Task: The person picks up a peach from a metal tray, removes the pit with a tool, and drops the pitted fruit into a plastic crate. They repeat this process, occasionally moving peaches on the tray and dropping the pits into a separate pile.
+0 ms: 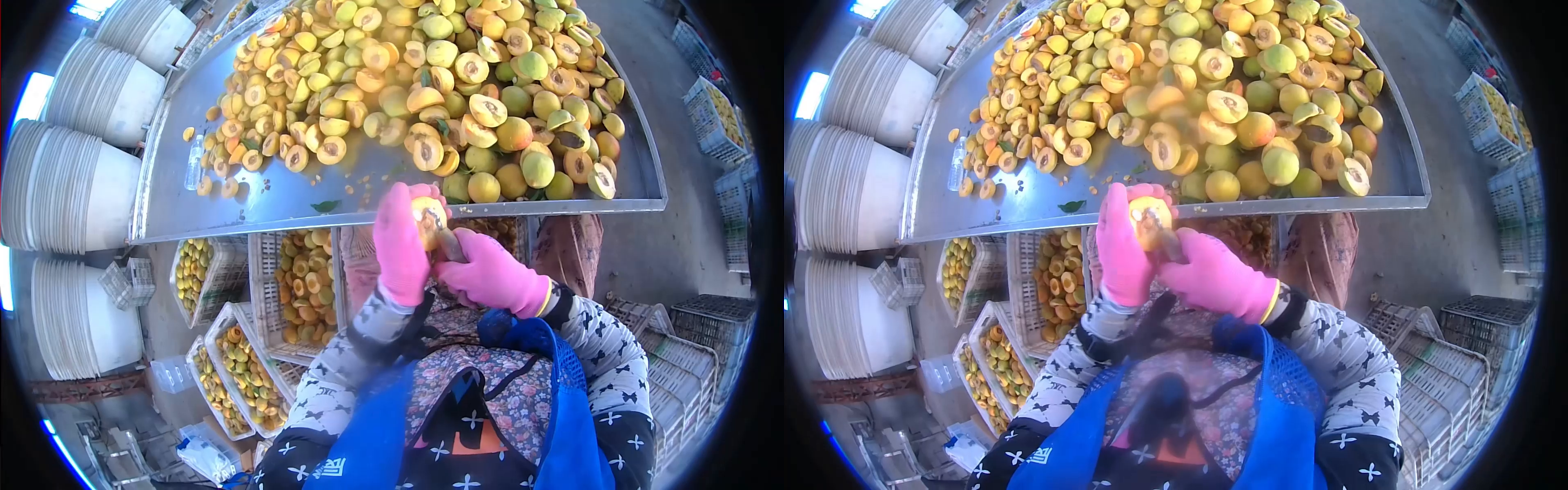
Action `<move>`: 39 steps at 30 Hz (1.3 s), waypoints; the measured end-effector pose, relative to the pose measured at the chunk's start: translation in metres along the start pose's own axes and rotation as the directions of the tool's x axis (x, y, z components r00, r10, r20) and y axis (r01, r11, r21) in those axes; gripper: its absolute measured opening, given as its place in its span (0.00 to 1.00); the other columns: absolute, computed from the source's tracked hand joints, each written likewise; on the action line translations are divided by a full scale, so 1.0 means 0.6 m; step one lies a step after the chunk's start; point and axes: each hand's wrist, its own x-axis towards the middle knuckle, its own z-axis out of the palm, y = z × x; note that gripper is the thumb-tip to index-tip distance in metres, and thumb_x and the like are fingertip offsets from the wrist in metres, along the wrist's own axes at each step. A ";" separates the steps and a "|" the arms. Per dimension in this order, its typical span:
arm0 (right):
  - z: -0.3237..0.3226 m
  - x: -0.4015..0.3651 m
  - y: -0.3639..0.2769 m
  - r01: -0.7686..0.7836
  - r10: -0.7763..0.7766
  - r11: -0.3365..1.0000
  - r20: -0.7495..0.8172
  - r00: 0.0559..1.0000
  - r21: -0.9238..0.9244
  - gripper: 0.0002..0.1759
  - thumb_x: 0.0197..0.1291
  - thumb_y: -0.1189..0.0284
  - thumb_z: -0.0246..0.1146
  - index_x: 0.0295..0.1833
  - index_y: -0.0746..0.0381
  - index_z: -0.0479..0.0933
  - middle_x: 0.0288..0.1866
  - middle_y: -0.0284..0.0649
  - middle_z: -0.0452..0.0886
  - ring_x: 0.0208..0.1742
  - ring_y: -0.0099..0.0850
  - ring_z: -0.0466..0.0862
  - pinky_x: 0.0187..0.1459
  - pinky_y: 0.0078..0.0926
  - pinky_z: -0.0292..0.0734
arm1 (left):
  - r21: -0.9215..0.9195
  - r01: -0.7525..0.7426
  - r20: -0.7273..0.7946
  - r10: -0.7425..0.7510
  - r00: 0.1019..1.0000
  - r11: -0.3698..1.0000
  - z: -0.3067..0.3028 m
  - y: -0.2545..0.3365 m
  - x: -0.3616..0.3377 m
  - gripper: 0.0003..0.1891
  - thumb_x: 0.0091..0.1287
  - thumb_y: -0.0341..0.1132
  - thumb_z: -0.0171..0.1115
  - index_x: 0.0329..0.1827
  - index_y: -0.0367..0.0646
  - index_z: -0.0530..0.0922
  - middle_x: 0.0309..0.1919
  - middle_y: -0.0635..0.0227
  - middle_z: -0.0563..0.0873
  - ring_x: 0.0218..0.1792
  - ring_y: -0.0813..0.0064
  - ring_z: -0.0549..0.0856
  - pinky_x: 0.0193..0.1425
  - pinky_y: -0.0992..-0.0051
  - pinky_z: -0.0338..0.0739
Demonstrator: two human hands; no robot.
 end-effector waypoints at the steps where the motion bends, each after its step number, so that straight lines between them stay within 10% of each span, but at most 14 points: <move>1: 0.016 0.005 0.031 0.204 -0.223 0.964 -0.098 0.970 -0.170 0.14 0.60 0.68 0.66 0.43 0.64 0.72 0.28 0.54 0.80 0.29 0.54 0.82 0.31 0.44 0.77 | 0.078 -0.118 -0.038 0.121 0.992 0.990 0.004 -0.010 -0.001 0.22 0.80 0.48 0.47 0.53 0.35 0.74 0.45 0.56 0.83 0.45 0.64 0.85 0.51 0.64 0.83; 3: 0.026 0.004 0.037 0.356 -0.453 0.834 -0.153 0.879 -0.421 0.10 0.62 0.71 0.63 0.43 0.64 0.71 0.27 0.53 0.79 0.29 0.53 0.81 0.31 0.45 0.76 | 0.241 -0.337 -0.074 0.363 0.929 0.910 0.016 -0.030 0.000 0.21 0.80 0.48 0.49 0.52 0.34 0.75 0.43 0.56 0.84 0.43 0.65 0.85 0.48 0.66 0.84; 9: 0.021 -0.006 0.041 0.192 -0.274 0.776 -0.047 0.960 -0.600 0.10 0.61 0.73 0.62 0.44 0.65 0.71 0.31 0.52 0.80 0.35 0.53 0.83 0.36 0.47 0.77 | -0.191 0.106 -0.203 -0.145 0.968 0.976 0.026 0.005 -0.006 0.17 0.79 0.42 0.53 0.49 0.33 0.77 0.40 0.56 0.85 0.35 0.68 0.86 0.41 0.71 0.84; 15: 0.008 -0.006 0.059 0.308 -0.324 0.902 -0.003 0.946 -0.304 0.12 0.60 0.71 0.64 0.44 0.66 0.72 0.28 0.53 0.79 0.30 0.52 0.83 0.31 0.43 0.77 | -0.093 0.202 -0.008 -0.203 0.979 0.975 0.005 -0.011 0.008 0.21 0.77 0.48 0.56 0.40 0.35 0.82 0.33 0.57 0.87 0.30 0.67 0.88 0.34 0.71 0.86; 21: 0.001 -0.019 0.029 -0.264 0.224 0.946 0.213 0.951 0.186 0.13 0.60 0.69 0.65 0.44 0.65 0.73 0.30 0.46 0.81 0.27 0.40 0.83 0.30 0.37 0.76 | 0.128 0.200 -0.105 -0.188 0.977 0.971 0.016 -0.013 -0.005 0.18 0.76 0.45 0.58 0.40 0.34 0.81 0.34 0.58 0.88 0.30 0.71 0.87 0.34 0.74 0.86; 25: 0.032 -0.009 0.067 0.361 -0.405 0.881 -0.092 0.910 -0.305 0.07 0.62 0.73 0.62 0.43 0.62 0.72 0.27 0.32 0.75 0.22 0.22 0.76 0.22 0.22 0.71 | 0.035 0.098 -0.176 -0.091 0.980 0.995 0.023 -0.023 -0.006 0.15 0.77 0.41 0.58 0.42 0.34 0.80 0.36 0.60 0.88 0.31 0.74 0.86 0.35 0.76 0.84; 28: -0.006 -0.017 0.008 -0.355 0.230 0.880 0.373 0.899 0.314 0.11 0.61 0.68 0.65 0.42 0.62 0.72 0.27 0.33 0.76 0.20 0.23 0.76 0.20 0.24 0.70 | 0.130 0.120 -0.020 -0.119 0.993 0.984 0.007 -0.008 -0.008 0.13 0.77 0.38 0.57 0.43 0.34 0.80 0.36 0.60 0.88 0.32 0.74 0.86 0.37 0.76 0.84; 34: 0.023 -0.017 0.016 -0.350 0.325 0.916 0.150 0.934 0.194 0.12 0.61 0.69 0.64 0.45 0.63 0.71 0.27 0.34 0.76 0.21 0.24 0.77 0.21 0.23 0.71 | 0.169 -0.057 -0.118 0.077 0.990 0.984 0.015 -0.045 -0.006 0.16 0.77 0.39 0.56 0.40 0.33 0.82 0.33 0.60 0.88 0.30 0.74 0.86 0.38 0.77 0.83; 35: 0.017 -0.021 0.011 -0.349 0.318 0.915 0.169 0.933 0.202 0.13 0.61 0.68 0.64 0.46 0.62 0.71 0.28 0.34 0.77 0.21 0.24 0.77 0.21 0.23 0.72 | 0.119 0.051 -0.098 -0.039 0.994 0.992 0.013 -0.044 -0.002 0.17 0.77 0.40 0.56 0.39 0.33 0.82 0.32 0.60 0.88 0.29 0.74 0.86 0.38 0.76 0.83; 38: 0.025 -0.015 0.107 0.370 -0.423 0.828 -0.036 0.906 -0.422 0.14 0.62 0.68 0.64 0.47 0.63 0.72 0.27 0.33 0.76 0.21 0.23 0.77 0.21 0.23 0.71 | -0.017 0.327 0.012 -0.327 0.945 0.945 0.005 -0.016 0.001 0.20 0.77 0.45 0.55 0.38 0.34 0.82 0.32 0.60 0.87 0.30 0.73 0.86 0.37 0.76 0.82; 39: 0.018 -0.019 0.086 0.177 -0.175 0.963 0.028 0.984 -0.203 0.13 0.62 0.68 0.64 0.47 0.63 0.72 0.26 0.33 0.76 0.21 0.23 0.77 0.21 0.22 0.71 | -0.058 0.378 0.081 -0.373 0.924 0.924 0.000 -0.013 0.002 0.21 0.77 0.46 0.55 0.38 0.34 0.82 0.32 0.61 0.87 0.31 0.73 0.86 0.36 0.76 0.82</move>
